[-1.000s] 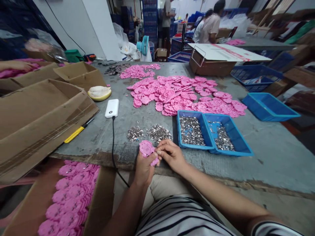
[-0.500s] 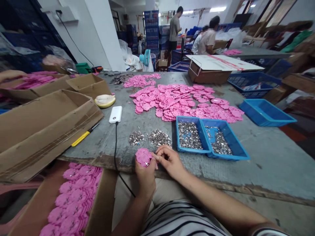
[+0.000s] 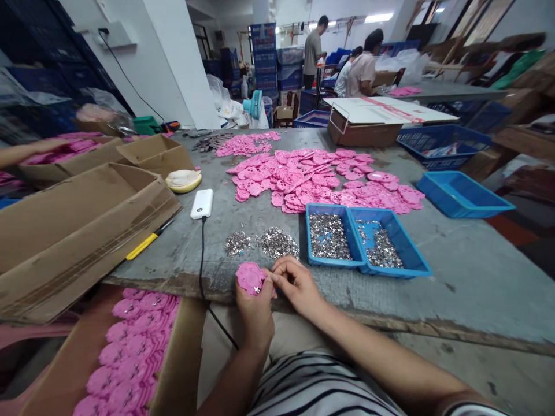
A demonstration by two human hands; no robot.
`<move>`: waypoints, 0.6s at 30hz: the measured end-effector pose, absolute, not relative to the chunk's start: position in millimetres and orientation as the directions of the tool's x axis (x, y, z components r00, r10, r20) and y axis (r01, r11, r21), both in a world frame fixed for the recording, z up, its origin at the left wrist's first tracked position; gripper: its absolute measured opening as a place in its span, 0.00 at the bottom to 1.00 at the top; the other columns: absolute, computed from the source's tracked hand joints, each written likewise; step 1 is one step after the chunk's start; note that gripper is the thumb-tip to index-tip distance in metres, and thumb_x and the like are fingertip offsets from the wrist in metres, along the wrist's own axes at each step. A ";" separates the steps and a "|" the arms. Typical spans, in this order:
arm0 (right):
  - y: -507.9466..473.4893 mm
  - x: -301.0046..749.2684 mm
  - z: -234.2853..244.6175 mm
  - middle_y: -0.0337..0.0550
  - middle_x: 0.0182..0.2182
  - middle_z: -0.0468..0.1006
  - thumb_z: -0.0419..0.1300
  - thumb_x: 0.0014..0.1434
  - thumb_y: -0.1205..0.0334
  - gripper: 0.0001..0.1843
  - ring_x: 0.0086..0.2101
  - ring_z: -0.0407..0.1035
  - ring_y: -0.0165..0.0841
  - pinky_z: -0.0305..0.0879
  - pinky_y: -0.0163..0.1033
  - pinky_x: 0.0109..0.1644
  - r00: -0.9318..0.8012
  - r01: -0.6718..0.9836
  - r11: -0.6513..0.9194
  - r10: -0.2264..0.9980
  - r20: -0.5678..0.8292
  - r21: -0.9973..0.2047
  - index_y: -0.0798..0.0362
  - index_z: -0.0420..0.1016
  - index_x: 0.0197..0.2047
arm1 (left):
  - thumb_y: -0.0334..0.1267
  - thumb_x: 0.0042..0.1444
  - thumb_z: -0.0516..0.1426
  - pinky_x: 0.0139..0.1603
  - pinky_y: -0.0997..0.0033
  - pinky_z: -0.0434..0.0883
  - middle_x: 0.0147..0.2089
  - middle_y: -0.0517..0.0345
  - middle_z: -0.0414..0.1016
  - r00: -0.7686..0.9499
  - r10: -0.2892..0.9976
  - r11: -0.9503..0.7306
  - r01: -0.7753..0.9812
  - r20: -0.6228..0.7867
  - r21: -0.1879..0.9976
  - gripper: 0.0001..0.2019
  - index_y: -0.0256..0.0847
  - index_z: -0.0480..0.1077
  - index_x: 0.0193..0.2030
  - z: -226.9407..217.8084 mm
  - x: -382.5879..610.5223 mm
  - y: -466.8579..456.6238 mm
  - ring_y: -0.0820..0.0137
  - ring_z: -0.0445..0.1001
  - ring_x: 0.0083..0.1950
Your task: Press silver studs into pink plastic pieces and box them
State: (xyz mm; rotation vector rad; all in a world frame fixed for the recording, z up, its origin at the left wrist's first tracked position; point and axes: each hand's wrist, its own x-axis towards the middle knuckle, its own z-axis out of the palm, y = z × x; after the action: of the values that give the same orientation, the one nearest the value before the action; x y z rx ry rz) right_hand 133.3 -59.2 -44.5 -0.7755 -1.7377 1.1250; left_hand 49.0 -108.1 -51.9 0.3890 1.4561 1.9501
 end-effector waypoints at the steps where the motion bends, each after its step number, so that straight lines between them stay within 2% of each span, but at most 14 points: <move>1: -58.8 133.3 -44.7 0.43 0.31 0.73 0.59 0.57 0.62 0.09 0.35 0.68 0.33 0.66 0.39 0.41 -0.404 0.031 0.380 0.851 0.336 -0.925 0.51 0.69 0.25 | 0.32 0.40 0.64 0.26 0.77 0.65 0.30 0.65 0.71 -0.731 0.665 -0.153 -0.333 -0.153 0.930 0.16 0.40 0.65 0.37 -51.5 49.4 -108.5 0.77 0.66 0.25; 8: -56.3 133.3 -44.2 0.41 0.31 0.71 0.58 0.56 0.66 0.09 0.32 0.66 0.31 0.63 0.37 0.38 -0.456 0.055 0.277 0.862 0.223 -0.959 0.52 0.68 0.24 | 0.34 0.41 0.65 0.23 0.77 0.63 0.27 0.66 0.70 -0.725 0.668 -0.123 -0.332 -0.169 0.935 0.15 0.40 0.65 0.35 -48.5 49.8 -111.6 0.78 0.64 0.22; 18: -57.5 134.3 -45.9 0.41 0.30 0.68 0.55 0.58 0.64 0.10 0.33 0.64 0.32 0.62 0.39 0.40 -0.499 0.084 0.341 0.828 0.257 -0.936 0.51 0.63 0.25 | 0.36 0.37 0.65 0.21 0.78 0.63 0.26 0.66 0.70 -0.730 0.651 -0.118 -0.366 -0.206 0.923 0.18 0.39 0.65 0.36 -51.5 49.3 -110.4 0.79 0.64 0.21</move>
State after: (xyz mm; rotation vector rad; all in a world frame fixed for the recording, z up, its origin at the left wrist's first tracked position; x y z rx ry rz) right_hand 134.3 -57.5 -45.9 -0.8040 -1.8341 1.2185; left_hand 49.3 -110.4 -51.5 0.3265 1.4738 1.9134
